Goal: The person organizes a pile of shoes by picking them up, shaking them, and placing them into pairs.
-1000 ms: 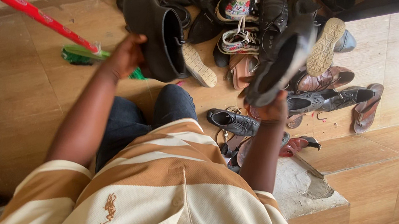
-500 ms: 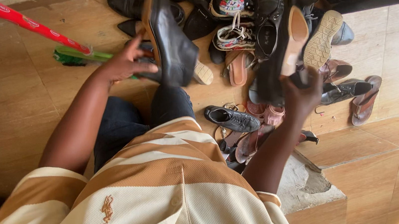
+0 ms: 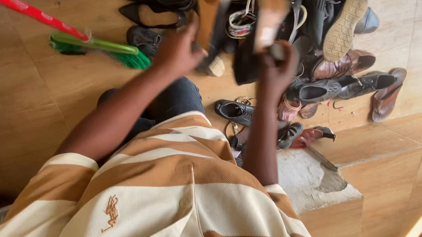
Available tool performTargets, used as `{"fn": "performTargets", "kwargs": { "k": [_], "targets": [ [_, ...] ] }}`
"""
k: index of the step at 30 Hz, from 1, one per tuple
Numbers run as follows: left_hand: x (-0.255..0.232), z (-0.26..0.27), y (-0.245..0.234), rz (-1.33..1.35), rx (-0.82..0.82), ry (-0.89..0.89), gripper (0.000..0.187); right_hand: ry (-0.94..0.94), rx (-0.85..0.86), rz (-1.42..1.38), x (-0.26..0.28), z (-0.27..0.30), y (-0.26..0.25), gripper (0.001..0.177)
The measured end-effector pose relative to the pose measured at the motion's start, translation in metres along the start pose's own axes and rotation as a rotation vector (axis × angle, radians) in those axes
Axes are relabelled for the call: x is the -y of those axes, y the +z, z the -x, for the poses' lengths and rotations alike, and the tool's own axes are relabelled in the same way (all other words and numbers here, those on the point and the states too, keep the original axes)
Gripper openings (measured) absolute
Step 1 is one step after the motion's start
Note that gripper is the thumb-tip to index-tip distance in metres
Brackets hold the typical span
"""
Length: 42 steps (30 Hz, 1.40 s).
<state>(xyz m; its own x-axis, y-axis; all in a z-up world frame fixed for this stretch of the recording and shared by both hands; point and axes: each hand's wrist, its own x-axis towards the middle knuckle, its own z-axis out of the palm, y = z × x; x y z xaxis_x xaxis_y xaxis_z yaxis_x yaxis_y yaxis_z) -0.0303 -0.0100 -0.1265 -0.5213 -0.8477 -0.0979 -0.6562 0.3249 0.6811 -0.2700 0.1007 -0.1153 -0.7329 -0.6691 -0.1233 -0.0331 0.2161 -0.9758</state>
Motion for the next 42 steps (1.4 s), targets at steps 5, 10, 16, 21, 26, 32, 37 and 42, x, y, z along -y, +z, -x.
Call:
{"fn": "performTargets", "kwargs": {
  "k": [5, 10, 16, 21, 26, 32, 37, 42],
  "targets": [
    [0.068, -0.012, -0.072, -0.263, -0.184, -0.193, 0.070, -0.289, -0.457, 0.381, 0.006, -0.038, -0.073, 0.040],
    [-0.007, -0.012, -0.013, 0.160, -0.127, -0.190, 0.061, -0.058, 0.161, 0.280, -0.015, 0.022, 0.024, 0.040],
    [0.020, -0.002, -0.074, -0.057, 0.081, -0.209, 0.064, -0.128, -0.180, 0.190, 0.023, -0.016, -0.037, 0.034],
    [0.058, 0.027, -0.113, 0.104, -0.085, -0.283, 0.033, -0.201, -0.528, 0.211, 0.021, -0.032, -0.088, 0.030],
    [-0.018, 0.043, -0.023, 0.418, 0.166, -0.135, 0.010, -0.781, -0.104, 0.779, -0.008, 0.026, 0.011, 0.044],
    [-0.002, 0.054, -0.055, 0.129, 0.082, 0.080, 0.015, -0.162, -0.038, 0.034, 0.044, -0.004, -0.034, 0.030],
    [0.006, 0.045, -0.085, -0.019, 0.074, -0.024, 0.016, -0.403, -0.492, 0.298, 0.069, -0.003, -0.047, 0.030],
    [-0.077, 0.043, -0.050, 0.180, 0.133, 0.229, 0.020, -0.020, -0.047, 0.026, 0.066, 0.024, -0.004, 0.023]
  ]
}}
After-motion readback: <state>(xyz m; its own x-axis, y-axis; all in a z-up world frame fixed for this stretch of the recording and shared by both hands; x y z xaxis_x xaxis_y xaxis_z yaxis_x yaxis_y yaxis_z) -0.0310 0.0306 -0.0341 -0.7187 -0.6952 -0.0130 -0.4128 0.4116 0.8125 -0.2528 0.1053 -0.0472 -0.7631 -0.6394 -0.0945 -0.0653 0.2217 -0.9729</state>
